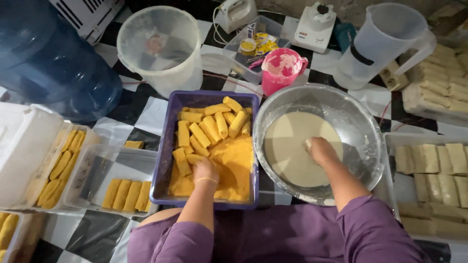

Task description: The person is dipping cylindrical food rolls into a bowl of batter and then coating them in breadcrumbs within a plastic tray.

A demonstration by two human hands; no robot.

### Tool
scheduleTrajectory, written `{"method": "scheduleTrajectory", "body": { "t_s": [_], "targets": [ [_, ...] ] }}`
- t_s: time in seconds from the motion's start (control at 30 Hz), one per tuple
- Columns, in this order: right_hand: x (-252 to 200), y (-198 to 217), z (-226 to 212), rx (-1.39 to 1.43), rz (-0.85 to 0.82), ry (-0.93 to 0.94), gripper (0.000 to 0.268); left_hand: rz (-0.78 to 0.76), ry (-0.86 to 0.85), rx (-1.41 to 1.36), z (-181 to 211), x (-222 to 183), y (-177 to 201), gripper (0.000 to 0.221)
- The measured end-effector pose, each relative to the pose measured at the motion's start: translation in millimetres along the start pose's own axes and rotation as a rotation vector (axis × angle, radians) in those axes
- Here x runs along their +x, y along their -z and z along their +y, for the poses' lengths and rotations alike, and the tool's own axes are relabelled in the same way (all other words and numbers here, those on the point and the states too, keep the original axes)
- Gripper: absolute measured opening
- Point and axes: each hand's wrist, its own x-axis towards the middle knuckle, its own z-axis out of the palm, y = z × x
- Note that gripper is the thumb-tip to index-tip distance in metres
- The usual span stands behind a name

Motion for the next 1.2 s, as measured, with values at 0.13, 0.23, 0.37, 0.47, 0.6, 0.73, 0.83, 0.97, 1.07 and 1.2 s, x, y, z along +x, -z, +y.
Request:
{"method": "scheduleTrajectory", "body": {
  "t_s": [0.13,0.23,0.37,0.47,0.6,0.73,0.83,0.97,1.07,1.2],
  "targets": [
    [-16,0,-13,0.186,-0.156,0.014,0.041,0.323,0.168,0.147,34,-91,119,0.060],
    [4,-11,-1,0.749,-0.274,-0.135,0.046,0.220,0.227,0.062,44,-107,119,0.081],
    [-20,26,-25,1.296,-0.270,-0.123,0.048,0.262,0.128,0.104,76,-159,132,0.066],
    [-7,32,-17,1.765,-0.303,-0.215,0.034,0.001,0.016,0.214,60,-128,98,0.072],
    [-3,24,-2,1.632,-0.308,-0.317,0.046,-0.029,0.023,0.212,59,-122,99,0.075],
    [-4,7,-3,1.419,-0.269,-0.141,0.030,0.068,0.055,0.221,57,-120,101,0.083],
    [-6,12,-11,1.460,-0.163,-0.193,0.026,0.092,-0.078,0.293,81,-146,118,0.076],
    [-1,16,-17,1.715,-0.137,-0.264,0.017,0.133,-0.456,0.322,94,-153,108,0.048],
    [-27,27,-31,1.793,-0.142,-0.263,0.014,0.125,-0.563,0.333,85,-130,83,0.044],
    [-49,23,-30,1.674,-0.289,-0.243,0.041,0.102,-0.552,0.317,93,-144,94,0.042]
  ]
}}
